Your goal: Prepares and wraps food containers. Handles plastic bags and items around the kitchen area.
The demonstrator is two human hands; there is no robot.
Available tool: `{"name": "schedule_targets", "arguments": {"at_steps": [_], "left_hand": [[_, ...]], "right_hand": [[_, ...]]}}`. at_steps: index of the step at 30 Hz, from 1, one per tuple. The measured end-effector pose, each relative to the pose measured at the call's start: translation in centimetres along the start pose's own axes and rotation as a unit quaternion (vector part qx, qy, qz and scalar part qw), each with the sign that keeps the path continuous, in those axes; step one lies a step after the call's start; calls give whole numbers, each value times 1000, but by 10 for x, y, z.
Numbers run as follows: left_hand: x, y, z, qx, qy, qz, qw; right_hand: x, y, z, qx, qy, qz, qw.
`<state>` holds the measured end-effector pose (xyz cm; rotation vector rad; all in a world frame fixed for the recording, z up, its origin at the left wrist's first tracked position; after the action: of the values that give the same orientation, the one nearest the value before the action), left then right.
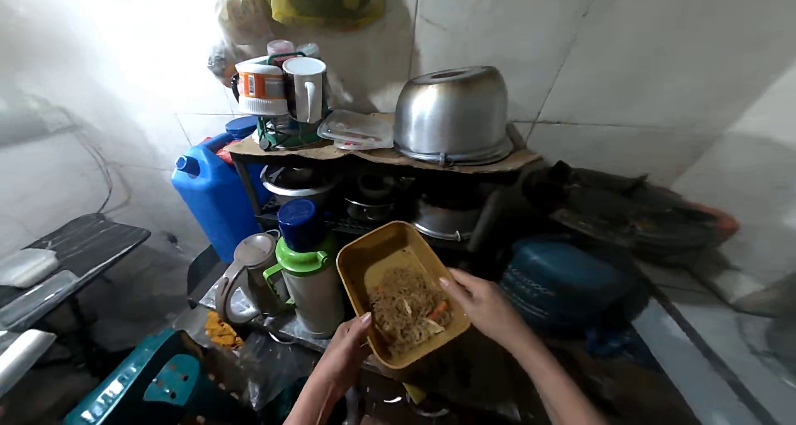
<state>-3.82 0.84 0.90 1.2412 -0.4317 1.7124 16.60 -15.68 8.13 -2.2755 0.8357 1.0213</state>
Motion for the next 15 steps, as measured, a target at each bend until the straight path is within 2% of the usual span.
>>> {"name": "schedule_targets", "arguments": {"at_steps": [3,5,9,11,13,15], "left_hand": [[-3,-1,3,24,23,4,999],[-7,-3,4,26,30,5,999],[-12,-6,11,32,62,4,998],[-14,-7,13,36,68,2,997],[-15,-8,15,45,71,5,996],[-16,-9,16,61,67,16,996]], "right_hand": [[19,1,-1,33,-116,56,991],[36,10,4,50,-118,102,986],[57,45,48,31,-149,229,961],[51,62,67,44,-269,301,914],[44,67,78,106,-421,356,828],[40,61,81,139,-537,370,745]]}}
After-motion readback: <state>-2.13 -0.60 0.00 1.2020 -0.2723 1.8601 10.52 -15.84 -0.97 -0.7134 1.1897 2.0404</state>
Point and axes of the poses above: each hand's wrist, its own y-axis away from the middle knuckle, its own z-axis out of the palm, x = y × z, the point moved 1 cm from there along -y, towards the middle knuckle, and after that the axes turned 6 degrees about x, right-handed, at the moved point
